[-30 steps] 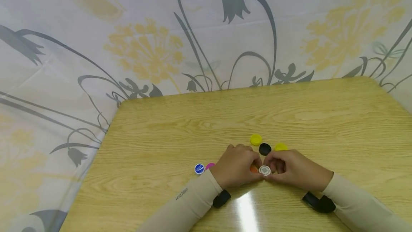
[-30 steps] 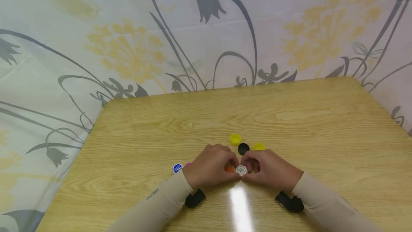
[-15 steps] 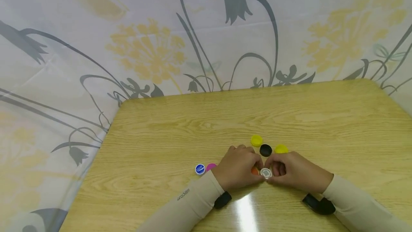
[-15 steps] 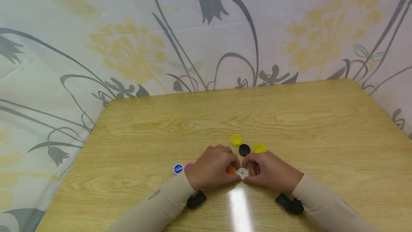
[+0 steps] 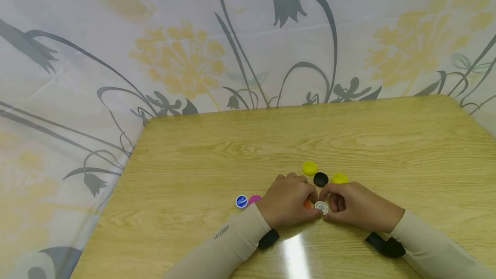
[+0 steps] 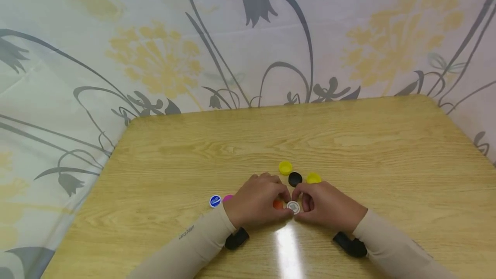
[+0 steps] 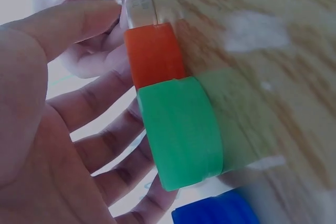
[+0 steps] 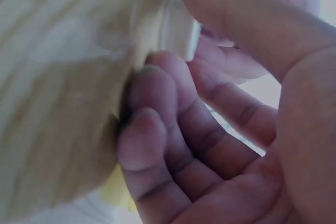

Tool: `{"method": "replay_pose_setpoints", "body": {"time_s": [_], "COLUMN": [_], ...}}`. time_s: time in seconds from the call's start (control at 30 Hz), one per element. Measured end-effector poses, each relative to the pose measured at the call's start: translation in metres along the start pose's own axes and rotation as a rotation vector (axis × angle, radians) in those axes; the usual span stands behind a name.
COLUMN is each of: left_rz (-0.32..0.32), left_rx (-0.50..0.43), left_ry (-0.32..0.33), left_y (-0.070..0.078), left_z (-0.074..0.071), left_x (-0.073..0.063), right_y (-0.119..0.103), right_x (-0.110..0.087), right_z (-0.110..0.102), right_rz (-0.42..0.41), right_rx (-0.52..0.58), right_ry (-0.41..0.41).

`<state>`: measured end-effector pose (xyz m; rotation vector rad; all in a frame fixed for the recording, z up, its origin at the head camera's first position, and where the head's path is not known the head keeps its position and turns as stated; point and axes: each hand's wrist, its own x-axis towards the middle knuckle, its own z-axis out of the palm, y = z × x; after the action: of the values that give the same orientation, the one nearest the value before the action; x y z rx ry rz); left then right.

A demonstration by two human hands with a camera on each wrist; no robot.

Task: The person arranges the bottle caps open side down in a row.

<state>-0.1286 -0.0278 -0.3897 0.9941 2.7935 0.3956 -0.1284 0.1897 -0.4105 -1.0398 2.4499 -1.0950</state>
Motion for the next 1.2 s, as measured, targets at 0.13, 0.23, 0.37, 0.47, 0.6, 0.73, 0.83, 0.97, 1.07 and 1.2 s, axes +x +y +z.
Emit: {"method": "replay_pose_setpoints", "body": {"time_s": [0.13, 0.23, 0.37, 0.47, 0.6, 0.73, 0.83, 0.97, 1.07, 1.2], "left_rz": [0.006, 0.0, -0.014, -0.025, -0.086, -0.168, -0.205, -0.246, -0.27, -0.276], "left_rx": [0.003, -0.002, -0.016, -0.022, -0.023, 0.009, 0.044, 0.052, 0.043, 0.034], "left_ry": [0.037, 0.066, 0.096, 0.125, 0.147, 0.147, 0.145, 0.141, 0.133, 0.117], "left_y": [-0.002, -0.004, -0.009, -0.012, -0.014, -0.014, -0.014, -0.014, -0.015, -0.017], "left_z": [-0.002, -0.005, -0.01, -0.013, -0.015, -0.016, -0.015, -0.014, -0.014, -0.014], "left_x": [0.001, 0.002, 0.004, 0.006, 0.011, 0.017, 0.021, 0.023, 0.024, 0.025], "right_y": [-0.002, -0.004, -0.01, -0.011, -0.01, -0.008, -0.003, 0.002, 0.004, 0.006], "right_x": [0.0, 0.002, 0.01, 0.016, 0.027, 0.038, 0.043, 0.05, 0.055, 0.06], "right_z": [-0.004, -0.009, -0.017, -0.022, -0.027, -0.03, -0.03, -0.029, -0.03, -0.032], "right_rz": [-0.013, 0.002, 0.019, 0.038, 0.074, 0.118, 0.152, 0.165, 0.162, 0.177], "right_rx": [-0.003, -0.018, -0.107, -0.193, -0.263, -0.257, -0.24, -0.23, -0.234, -0.236], "right_ry": [-0.003, 0.024, 0.143, 0.247, 0.307, 0.286, 0.252, 0.215, 0.194, 0.157]}}
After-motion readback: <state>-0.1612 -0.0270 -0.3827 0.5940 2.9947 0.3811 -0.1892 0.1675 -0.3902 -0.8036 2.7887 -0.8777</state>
